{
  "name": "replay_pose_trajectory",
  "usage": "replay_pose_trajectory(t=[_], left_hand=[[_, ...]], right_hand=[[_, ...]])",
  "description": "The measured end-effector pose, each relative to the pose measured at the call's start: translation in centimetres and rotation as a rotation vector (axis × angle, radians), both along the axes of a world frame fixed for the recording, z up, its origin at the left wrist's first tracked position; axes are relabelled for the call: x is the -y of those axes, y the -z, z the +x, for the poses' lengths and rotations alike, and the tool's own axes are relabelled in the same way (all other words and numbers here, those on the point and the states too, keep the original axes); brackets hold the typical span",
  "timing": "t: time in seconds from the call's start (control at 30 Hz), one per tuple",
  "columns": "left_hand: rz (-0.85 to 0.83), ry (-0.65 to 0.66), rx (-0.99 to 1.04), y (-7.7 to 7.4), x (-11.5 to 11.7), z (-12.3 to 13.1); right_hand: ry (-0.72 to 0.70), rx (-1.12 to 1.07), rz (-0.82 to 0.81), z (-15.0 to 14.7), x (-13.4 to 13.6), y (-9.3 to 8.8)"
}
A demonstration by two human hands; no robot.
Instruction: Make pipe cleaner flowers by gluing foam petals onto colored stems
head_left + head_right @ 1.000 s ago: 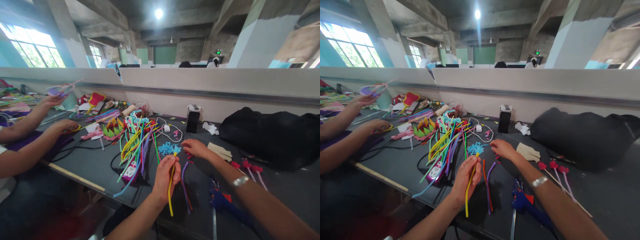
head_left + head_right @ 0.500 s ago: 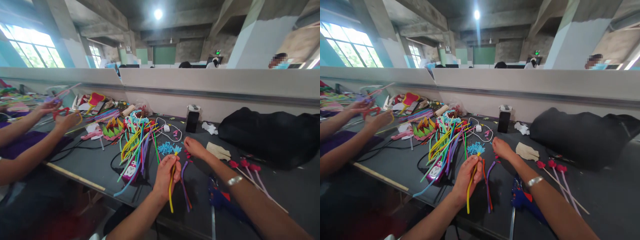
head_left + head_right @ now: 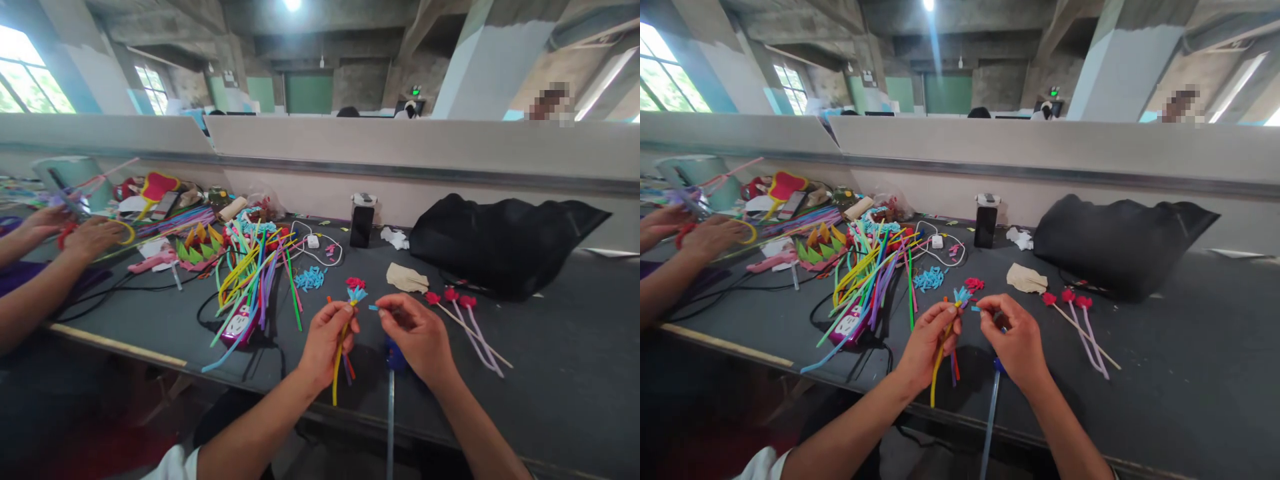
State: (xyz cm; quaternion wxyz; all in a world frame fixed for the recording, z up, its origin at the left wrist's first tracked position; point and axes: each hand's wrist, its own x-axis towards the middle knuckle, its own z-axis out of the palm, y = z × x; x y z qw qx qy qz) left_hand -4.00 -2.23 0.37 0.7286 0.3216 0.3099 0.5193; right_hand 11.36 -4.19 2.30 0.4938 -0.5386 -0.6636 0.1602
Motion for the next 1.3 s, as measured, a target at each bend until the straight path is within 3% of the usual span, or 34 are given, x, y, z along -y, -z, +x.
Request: replay_pose_trajectory(t=[0.13,0.47,0.77,1.3], left_hand=[[-0.034,0.027,-0.022,0.5,0.3,0.6],[0.004,0.053,-0.064,1.0,0.4,1.0],[0.026,0.053,-0.095,1.2,0.6,1.1],[0.026,0.069,-0.12,1.4,0.5,0.9]], right_hand=[[0.019,0.085,0.085,-0.2,0.1,-0.1],[0.024,0.237,0.09,0.0,0.2,0.3],[0.038,0.271,0.1,0.3,0.0,0.5],[-0.056,0.279,0.048,0.9,0.0,0.4]])
